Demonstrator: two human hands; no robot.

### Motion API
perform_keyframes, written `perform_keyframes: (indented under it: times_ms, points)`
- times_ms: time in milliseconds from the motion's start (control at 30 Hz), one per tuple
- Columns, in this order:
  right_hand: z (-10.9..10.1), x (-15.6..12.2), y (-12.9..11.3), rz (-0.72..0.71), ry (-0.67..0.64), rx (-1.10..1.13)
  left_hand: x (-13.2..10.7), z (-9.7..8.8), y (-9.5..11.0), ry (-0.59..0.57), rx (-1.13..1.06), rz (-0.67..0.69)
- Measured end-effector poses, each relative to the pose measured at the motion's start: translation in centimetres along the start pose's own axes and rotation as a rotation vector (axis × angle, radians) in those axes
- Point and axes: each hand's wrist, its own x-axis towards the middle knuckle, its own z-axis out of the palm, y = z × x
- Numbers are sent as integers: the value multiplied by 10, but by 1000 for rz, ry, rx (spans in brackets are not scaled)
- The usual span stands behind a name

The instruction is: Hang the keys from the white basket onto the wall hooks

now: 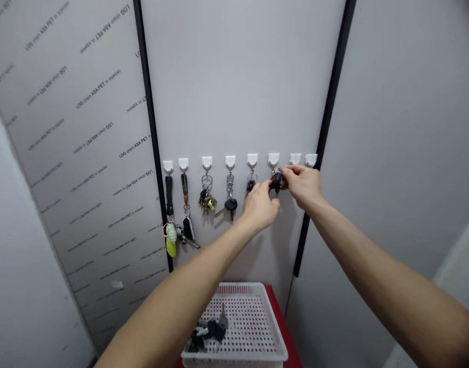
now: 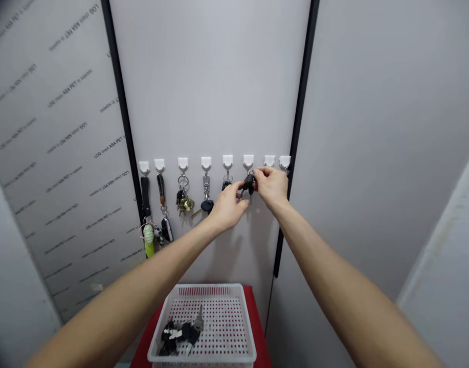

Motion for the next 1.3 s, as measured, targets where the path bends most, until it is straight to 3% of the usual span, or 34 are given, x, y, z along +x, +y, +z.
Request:
perform_keyframes:
  times_ms: [133,267,400,533,633,733,833,933,1033,1167,1300]
  points:
    - [8,9,4,24,7,-90,7,0,2,-32,65,-28]
    - [10,9,12,46,-17,-120,-6,0,-1,-60,88,-13]
    - [0,-4,26,69,38,-48,-46,-4,-19,-101,60,68]
    - [-6,-52,61,145,64,-11,-100,-10,-66,-253,71,-107]
    - [3,-114,99,286,-189,-93,-142,-13,-107,-387,168,-333]
    - [20,-178,131,412,-541,-212,-179,-13,-137,-539,354,-429]
    - [37,-224,144,327,-851,-329,-204,-9,-150,-674,531,-379]
    - [48,-246,143,149,-1096,-524,-216,-3,-151,-712,576,-290]
    - [50,-253,140,39,-1188,-683,-218,0,-149,-717,551,-262]
    - [45,-255,145,43,-1165,-716,-214,3,-148,-730,542,-287]
    - [38,-250,146,58,-1108,-636,-208,5,-149,-644,328,-452]
